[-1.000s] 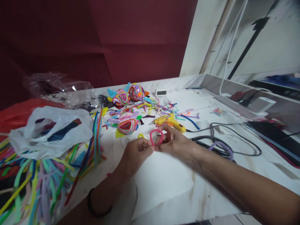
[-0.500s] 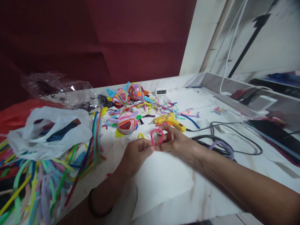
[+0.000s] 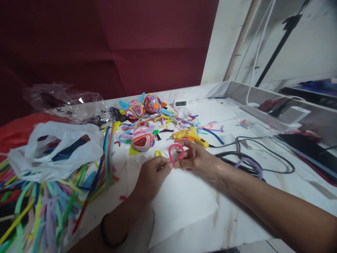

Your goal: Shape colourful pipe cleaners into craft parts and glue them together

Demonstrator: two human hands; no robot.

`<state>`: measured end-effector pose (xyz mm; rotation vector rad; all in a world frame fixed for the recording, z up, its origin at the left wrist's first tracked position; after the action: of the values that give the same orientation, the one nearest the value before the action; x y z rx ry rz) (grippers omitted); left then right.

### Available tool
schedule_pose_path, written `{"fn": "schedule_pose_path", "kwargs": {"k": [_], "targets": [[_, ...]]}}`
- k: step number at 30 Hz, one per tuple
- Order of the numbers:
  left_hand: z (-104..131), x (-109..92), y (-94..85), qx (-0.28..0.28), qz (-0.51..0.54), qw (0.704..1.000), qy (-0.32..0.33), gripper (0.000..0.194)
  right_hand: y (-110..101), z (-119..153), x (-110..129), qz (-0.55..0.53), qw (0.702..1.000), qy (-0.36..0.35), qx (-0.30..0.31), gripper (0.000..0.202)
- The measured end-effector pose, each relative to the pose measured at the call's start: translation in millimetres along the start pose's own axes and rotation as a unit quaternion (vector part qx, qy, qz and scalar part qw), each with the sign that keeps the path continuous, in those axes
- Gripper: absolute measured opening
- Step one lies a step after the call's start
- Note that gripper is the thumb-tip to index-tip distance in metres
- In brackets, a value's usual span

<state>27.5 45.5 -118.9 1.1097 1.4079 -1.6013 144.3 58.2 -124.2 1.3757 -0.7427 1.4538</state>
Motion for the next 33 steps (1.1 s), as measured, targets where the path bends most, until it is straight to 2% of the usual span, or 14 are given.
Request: {"fn": "schedule_pose_path", "kwargs": {"k": [10, 15, 24, 33], "targets": [[0.4, -6.3, -2.0, -0.008, -0.036, 0.999, 0.009, 0.019, -0.5, -0.7, 2.2, -0.016, 1.0, 0.001, -0.009, 0.057], [0.2, -6.9, -3.6, -0.018, -0.034, 0.999, 0.012, 0.019, -1.5, -1.8, 3.4, -0.004, 1.0, -0.002, -0.015, 0.045], [-0.4, -2.6, -3.1, -0.019, 0.025, 0.999, 0.009, 0.019, -1.9, -1.1, 2.1, 0.01, 1.0, 0.012, -0.025, 0.035], [-2.1, 0.8, -1.3, -0.006, 0.056, 0.998, -0.012, 0.021, 0.1, -2.8, -1.0, -0.007, 1.0, 0.001, -0.012, 0.034]]}}
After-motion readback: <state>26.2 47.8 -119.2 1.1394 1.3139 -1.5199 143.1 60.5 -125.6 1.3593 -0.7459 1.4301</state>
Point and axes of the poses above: each hand's wrist, its own z-axis away from the middle knuckle, its own y-axis out of the palm, x = y × z, the point moved 10 cm from there along -z, towards the middle knuckle, and after that the axes turned 1 degree about z, right-handed, at the moved point
